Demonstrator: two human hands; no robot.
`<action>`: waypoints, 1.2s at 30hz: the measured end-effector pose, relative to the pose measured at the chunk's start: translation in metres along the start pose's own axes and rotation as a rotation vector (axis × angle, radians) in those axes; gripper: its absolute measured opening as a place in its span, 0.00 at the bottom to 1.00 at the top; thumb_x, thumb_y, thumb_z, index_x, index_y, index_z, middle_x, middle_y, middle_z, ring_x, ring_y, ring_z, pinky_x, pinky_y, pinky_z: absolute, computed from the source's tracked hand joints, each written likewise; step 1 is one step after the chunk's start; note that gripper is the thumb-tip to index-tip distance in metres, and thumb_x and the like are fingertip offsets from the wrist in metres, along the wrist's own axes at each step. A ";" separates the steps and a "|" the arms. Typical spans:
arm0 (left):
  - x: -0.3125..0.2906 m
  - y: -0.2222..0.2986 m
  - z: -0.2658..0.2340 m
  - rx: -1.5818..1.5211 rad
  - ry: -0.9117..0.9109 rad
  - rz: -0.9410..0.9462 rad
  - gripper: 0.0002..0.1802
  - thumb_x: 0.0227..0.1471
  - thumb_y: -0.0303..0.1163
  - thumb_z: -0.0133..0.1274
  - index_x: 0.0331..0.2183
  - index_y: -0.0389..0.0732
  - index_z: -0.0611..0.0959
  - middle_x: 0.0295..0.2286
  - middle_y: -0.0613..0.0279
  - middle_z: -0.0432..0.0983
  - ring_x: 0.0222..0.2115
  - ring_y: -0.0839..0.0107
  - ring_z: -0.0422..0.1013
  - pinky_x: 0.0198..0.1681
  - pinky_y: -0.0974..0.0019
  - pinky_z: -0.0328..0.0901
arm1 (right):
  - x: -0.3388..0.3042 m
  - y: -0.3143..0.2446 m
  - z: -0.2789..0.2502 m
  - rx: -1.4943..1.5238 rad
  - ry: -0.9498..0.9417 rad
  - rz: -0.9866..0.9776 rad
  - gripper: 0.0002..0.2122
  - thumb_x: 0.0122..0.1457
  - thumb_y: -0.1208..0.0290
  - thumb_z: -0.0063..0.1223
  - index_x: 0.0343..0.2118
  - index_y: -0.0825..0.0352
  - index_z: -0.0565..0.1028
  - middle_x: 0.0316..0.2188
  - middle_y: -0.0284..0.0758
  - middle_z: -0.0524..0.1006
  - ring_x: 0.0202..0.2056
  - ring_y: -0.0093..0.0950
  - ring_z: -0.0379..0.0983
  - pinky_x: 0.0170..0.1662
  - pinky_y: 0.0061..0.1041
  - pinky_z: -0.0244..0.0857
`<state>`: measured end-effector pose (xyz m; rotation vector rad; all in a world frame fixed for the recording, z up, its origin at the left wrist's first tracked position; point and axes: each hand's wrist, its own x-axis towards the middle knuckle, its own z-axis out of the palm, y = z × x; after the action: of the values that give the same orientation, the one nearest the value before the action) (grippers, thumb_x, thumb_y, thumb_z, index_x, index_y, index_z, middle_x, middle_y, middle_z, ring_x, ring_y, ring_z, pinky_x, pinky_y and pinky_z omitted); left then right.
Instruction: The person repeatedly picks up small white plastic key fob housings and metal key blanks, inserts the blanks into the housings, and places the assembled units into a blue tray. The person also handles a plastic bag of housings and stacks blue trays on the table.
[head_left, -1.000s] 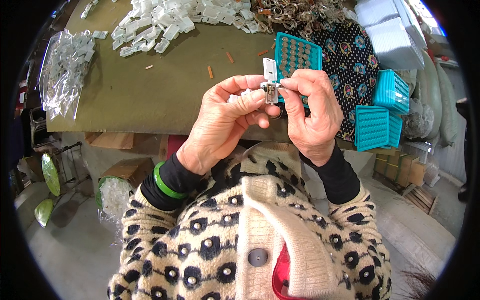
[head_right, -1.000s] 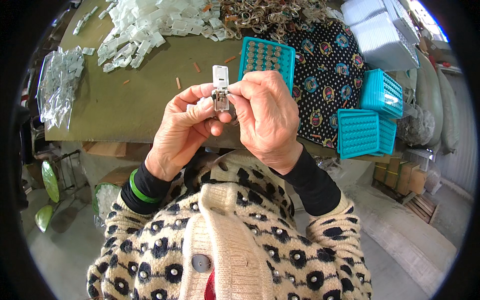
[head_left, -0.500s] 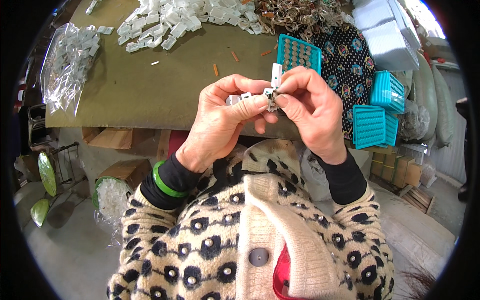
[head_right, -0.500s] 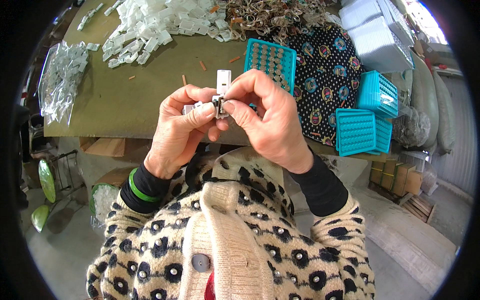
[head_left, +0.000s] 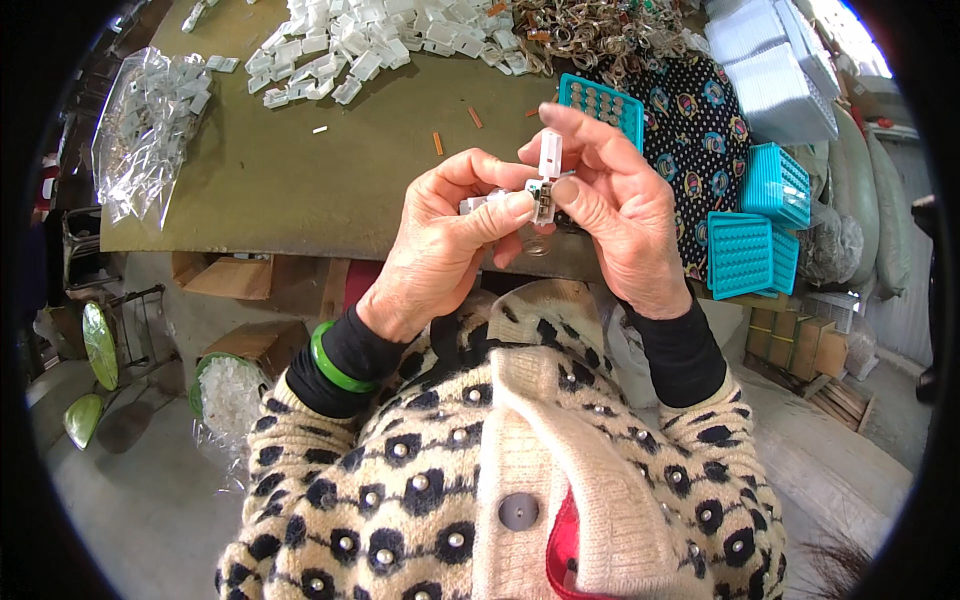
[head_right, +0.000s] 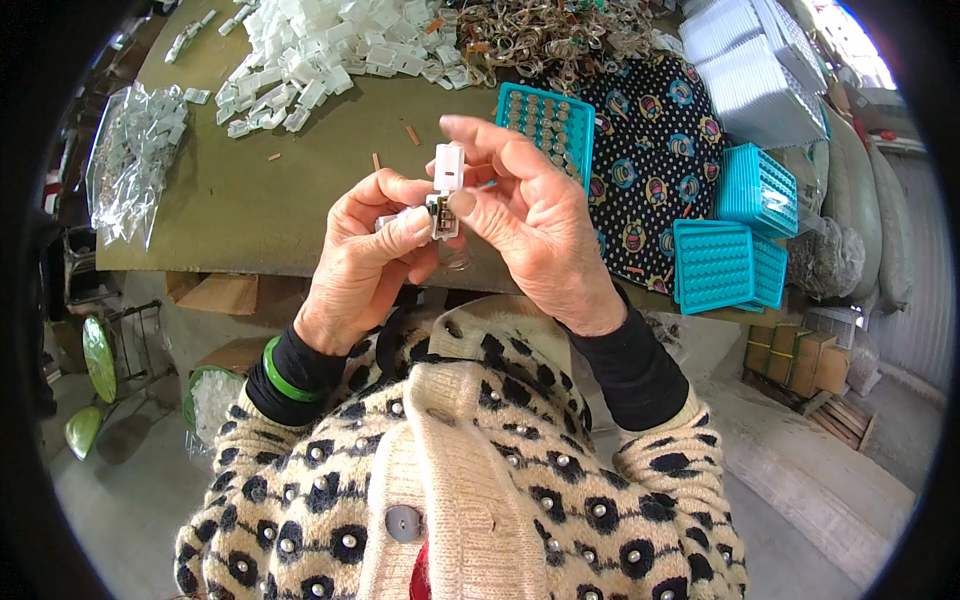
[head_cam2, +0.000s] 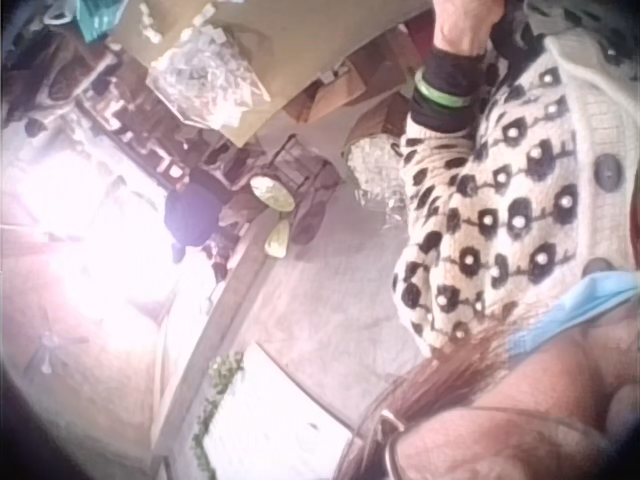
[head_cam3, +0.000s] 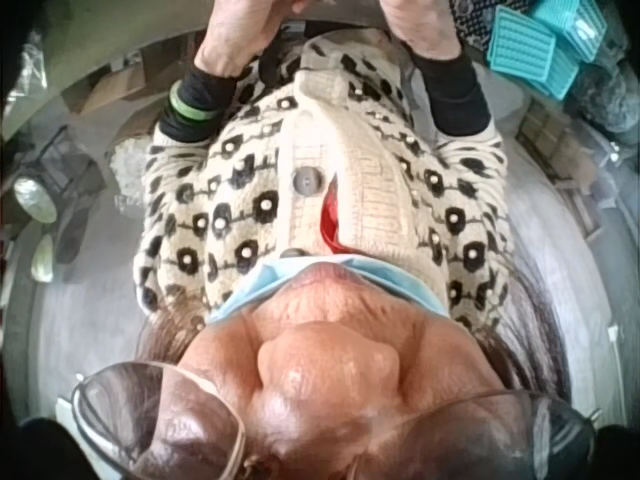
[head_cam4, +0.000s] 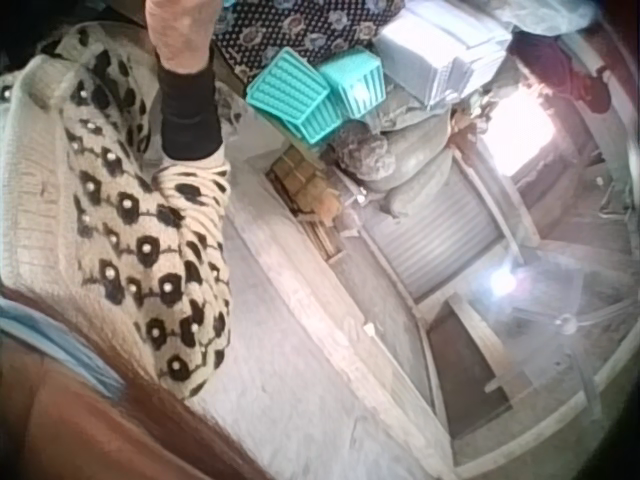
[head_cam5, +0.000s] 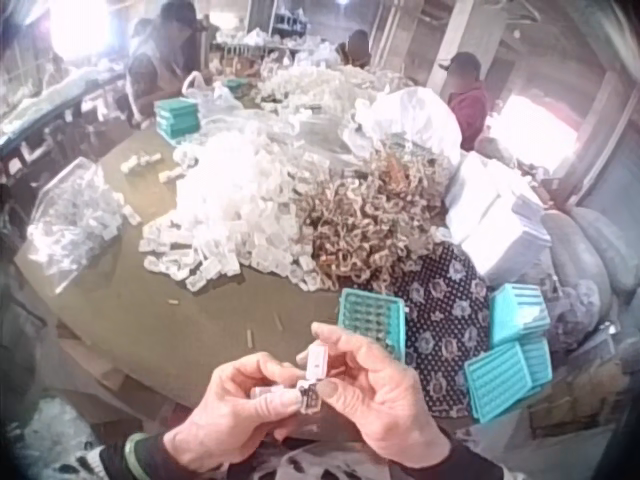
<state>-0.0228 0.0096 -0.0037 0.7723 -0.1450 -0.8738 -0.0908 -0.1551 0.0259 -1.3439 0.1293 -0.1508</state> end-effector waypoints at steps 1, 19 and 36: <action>0.001 -0.001 0.000 -0.013 -0.006 -0.002 0.08 0.54 0.27 0.61 0.37 0.41 0.79 0.36 0.56 0.79 0.33 0.67 0.78 0.21 0.76 0.65 | 0.001 0.000 -0.001 -0.023 0.012 -0.023 0.19 0.62 0.77 0.55 0.56 0.70 0.69 0.40 0.33 0.77 0.40 0.20 0.74 0.44 0.18 0.71; 0.003 -0.006 0.016 -0.040 0.056 0.069 0.08 0.54 0.22 0.60 0.37 0.39 0.79 0.32 0.62 0.79 0.24 0.82 0.71 0.20 0.77 0.64 | 0.009 0.015 0.001 -0.645 0.262 -0.753 0.09 0.52 0.89 0.56 0.35 0.70 0.75 0.29 0.39 0.79 0.28 0.30 0.78 0.30 0.24 0.71; 0.005 -0.023 0.010 -0.369 0.005 -0.118 0.08 0.57 0.33 0.58 0.30 0.40 0.77 0.27 0.65 0.76 0.25 0.77 0.70 0.31 0.72 0.69 | 0.006 0.041 0.008 -0.785 0.203 -0.943 0.11 0.55 0.77 0.59 0.39 0.75 0.74 0.30 0.39 0.70 0.28 0.34 0.68 0.30 0.30 0.65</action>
<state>-0.0388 -0.0085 -0.0131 0.4402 0.0668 -0.9759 -0.0816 -0.1398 -0.0122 -2.0828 -0.3240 -1.1234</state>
